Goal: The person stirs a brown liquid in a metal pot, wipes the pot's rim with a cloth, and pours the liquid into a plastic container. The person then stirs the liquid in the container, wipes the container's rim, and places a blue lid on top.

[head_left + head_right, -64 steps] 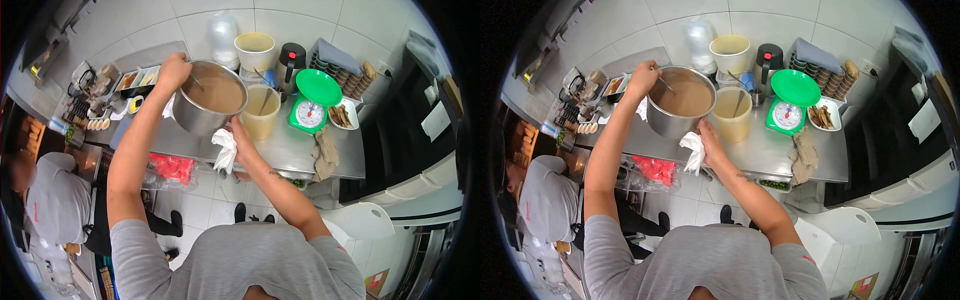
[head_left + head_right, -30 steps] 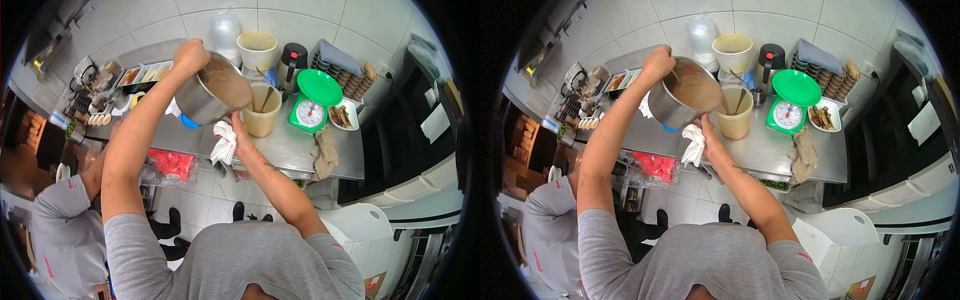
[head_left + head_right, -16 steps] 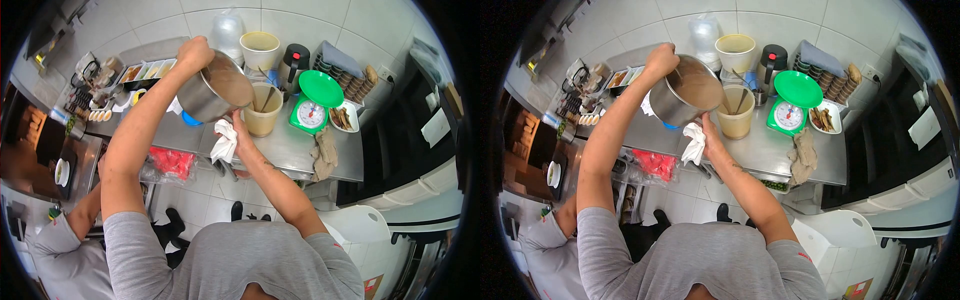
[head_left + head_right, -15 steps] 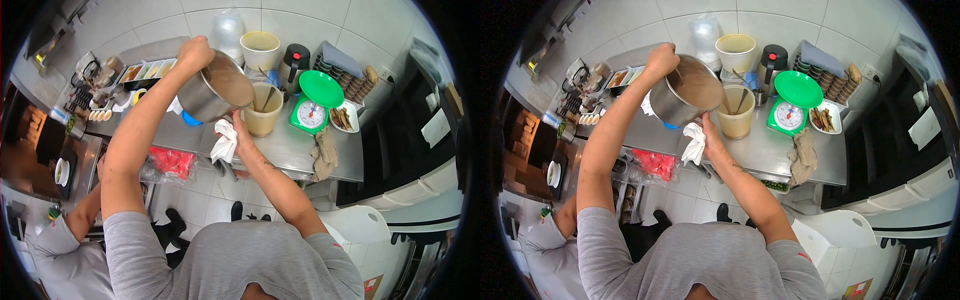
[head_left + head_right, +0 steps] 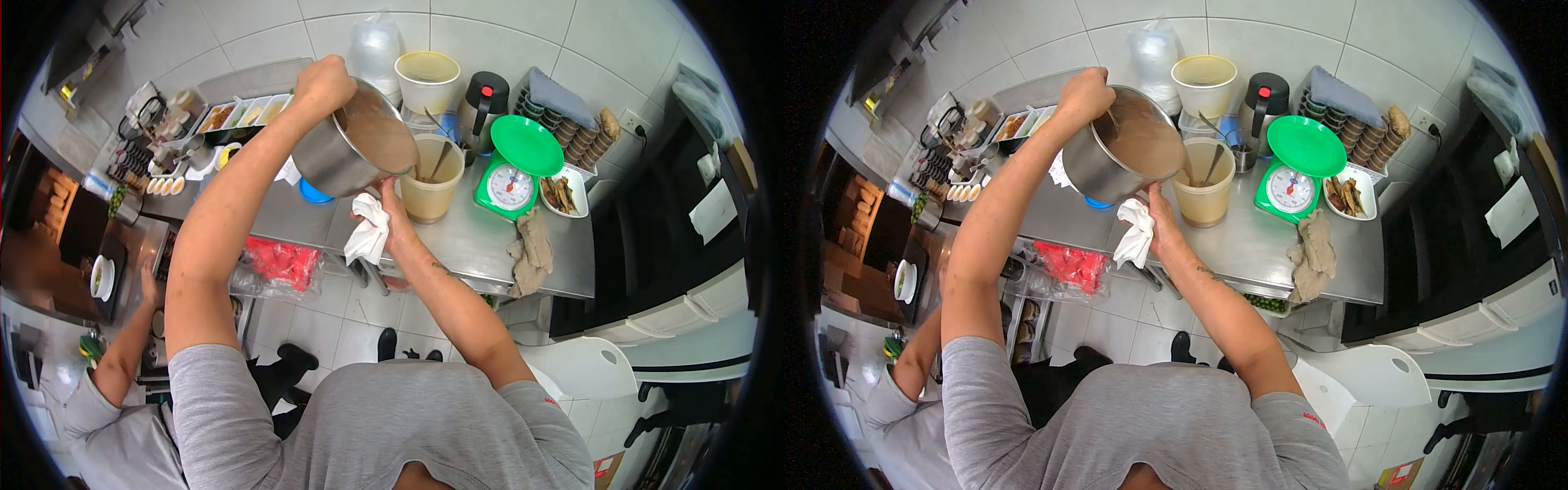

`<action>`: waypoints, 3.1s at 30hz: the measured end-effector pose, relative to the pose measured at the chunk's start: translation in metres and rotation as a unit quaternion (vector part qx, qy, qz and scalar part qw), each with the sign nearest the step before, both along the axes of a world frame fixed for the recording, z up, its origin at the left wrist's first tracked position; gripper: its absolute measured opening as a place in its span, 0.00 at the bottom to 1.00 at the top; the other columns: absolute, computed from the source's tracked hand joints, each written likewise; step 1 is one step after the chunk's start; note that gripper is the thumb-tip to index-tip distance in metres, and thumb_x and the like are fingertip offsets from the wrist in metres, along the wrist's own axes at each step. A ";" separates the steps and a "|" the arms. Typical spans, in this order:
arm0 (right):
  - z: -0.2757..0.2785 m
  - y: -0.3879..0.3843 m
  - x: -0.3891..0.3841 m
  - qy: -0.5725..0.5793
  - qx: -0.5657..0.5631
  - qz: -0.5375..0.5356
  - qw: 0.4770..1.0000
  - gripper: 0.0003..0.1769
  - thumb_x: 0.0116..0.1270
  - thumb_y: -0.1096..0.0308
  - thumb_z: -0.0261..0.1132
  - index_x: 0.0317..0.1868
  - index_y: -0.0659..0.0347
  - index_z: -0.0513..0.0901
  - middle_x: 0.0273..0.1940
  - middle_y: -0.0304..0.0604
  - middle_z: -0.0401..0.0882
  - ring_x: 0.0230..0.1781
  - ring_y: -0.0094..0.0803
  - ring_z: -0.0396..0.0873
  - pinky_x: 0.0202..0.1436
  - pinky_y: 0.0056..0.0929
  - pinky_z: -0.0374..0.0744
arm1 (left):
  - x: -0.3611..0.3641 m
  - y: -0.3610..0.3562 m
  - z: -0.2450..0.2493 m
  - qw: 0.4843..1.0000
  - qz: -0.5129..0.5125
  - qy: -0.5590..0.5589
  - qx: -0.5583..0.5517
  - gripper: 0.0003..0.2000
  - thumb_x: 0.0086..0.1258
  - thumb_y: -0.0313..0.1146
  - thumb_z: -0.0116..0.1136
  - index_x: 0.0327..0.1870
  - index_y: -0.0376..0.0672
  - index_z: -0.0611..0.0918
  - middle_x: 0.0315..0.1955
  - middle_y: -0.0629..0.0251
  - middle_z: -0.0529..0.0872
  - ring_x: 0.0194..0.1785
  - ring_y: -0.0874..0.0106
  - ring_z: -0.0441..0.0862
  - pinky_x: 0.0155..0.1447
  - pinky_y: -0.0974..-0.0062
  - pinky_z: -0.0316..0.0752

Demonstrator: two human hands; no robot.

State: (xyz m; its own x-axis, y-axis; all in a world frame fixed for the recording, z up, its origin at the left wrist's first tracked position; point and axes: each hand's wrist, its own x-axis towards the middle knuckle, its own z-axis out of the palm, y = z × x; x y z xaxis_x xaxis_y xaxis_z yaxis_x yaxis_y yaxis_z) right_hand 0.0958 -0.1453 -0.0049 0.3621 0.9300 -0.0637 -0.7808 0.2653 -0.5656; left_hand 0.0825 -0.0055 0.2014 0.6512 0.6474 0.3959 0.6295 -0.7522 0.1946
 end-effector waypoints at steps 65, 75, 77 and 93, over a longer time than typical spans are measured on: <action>-0.003 0.005 0.002 0.004 0.026 0.020 0.999 0.43 0.56 0.30 0.51 0.63 0.50 0.62 0.54 0.41 0.69 0.40 0.26 0.74 0.37 0.32 0.81 | 0.016 -0.025 0.013 0.999 -0.030 0.014 0.026 0.12 0.50 0.28 0.51 0.35 0.34 0.80 0.35 0.45 0.83 0.42 0.49 0.80 0.49 0.57 0.73; -0.006 0.008 0.002 -0.005 0.034 0.023 0.999 0.44 0.55 0.29 0.51 0.64 0.49 0.61 0.57 0.38 0.66 0.45 0.26 0.72 0.37 0.31 0.81 | 0.017 -0.028 0.014 0.999 -0.028 0.014 0.024 0.12 0.50 0.28 0.51 0.36 0.35 0.80 0.35 0.45 0.83 0.43 0.49 0.80 0.48 0.56 0.73; -0.005 0.008 0.001 -0.004 0.028 0.015 0.999 0.44 0.55 0.28 0.51 0.64 0.49 0.61 0.58 0.37 0.66 0.46 0.27 0.71 0.37 0.31 0.81 | 0.017 -0.029 0.014 0.999 -0.027 0.013 0.023 0.12 0.50 0.28 0.51 0.36 0.35 0.80 0.35 0.45 0.83 0.43 0.49 0.80 0.48 0.56 0.73; 0.008 -0.011 -0.001 0.034 -0.037 0.061 0.997 0.50 0.55 0.28 0.51 0.66 0.60 0.59 0.47 0.49 0.75 0.14 0.22 0.65 0.30 0.27 0.79 | 0.019 -0.031 0.015 0.999 -0.035 0.015 0.031 0.13 0.52 0.27 0.52 0.38 0.35 0.81 0.37 0.46 0.83 0.44 0.50 0.80 0.49 0.57 0.73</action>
State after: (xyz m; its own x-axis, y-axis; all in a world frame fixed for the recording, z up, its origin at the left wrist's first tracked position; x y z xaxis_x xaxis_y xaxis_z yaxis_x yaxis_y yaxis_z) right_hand 0.0952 -0.1566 0.0035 0.2392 0.9585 -0.1552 -0.8423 0.1254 -0.5241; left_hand 0.1012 -0.0368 0.2160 0.7059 0.5747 0.4141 0.5802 -0.8044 0.1275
